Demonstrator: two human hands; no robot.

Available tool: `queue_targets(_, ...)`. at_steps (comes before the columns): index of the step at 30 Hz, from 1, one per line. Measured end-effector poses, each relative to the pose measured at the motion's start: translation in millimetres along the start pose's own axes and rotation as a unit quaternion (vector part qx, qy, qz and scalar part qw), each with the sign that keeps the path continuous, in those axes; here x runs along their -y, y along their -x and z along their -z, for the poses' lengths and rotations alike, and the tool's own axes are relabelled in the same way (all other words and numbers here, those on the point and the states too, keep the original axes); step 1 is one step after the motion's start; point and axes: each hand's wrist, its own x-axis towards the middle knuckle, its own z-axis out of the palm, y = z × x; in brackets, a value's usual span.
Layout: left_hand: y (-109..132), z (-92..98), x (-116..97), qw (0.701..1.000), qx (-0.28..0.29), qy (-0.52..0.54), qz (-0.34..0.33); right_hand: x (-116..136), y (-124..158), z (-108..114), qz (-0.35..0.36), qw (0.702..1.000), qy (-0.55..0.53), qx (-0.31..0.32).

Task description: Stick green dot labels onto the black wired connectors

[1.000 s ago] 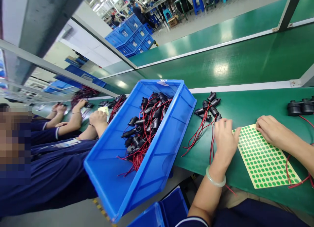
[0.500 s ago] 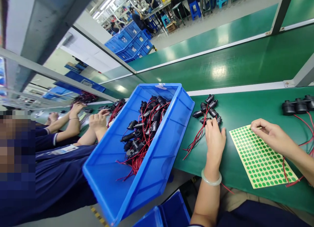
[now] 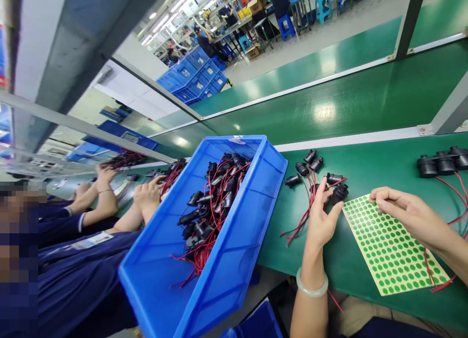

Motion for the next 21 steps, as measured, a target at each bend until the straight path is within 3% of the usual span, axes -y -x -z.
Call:
queue_targets(5,4.5,-4.5,-7.5,0.984,0.134,0.119,0.003,4.1,4.4,-3.1,-0.026,0.999,-0.046,-0.013)
queue_targets(10,7.4,-11.9,-7.4,0.963,0.213,0.164,0.034,7.9,5.5,-7.0,-0.012,1.000,-0.023,0.013)
queue_targets(21,7.2,-21.1,-17.3,0.973,0.189,0.114,0.061,-2.8,7.9,-14.9,0.021,0.999,0.047,0.018)
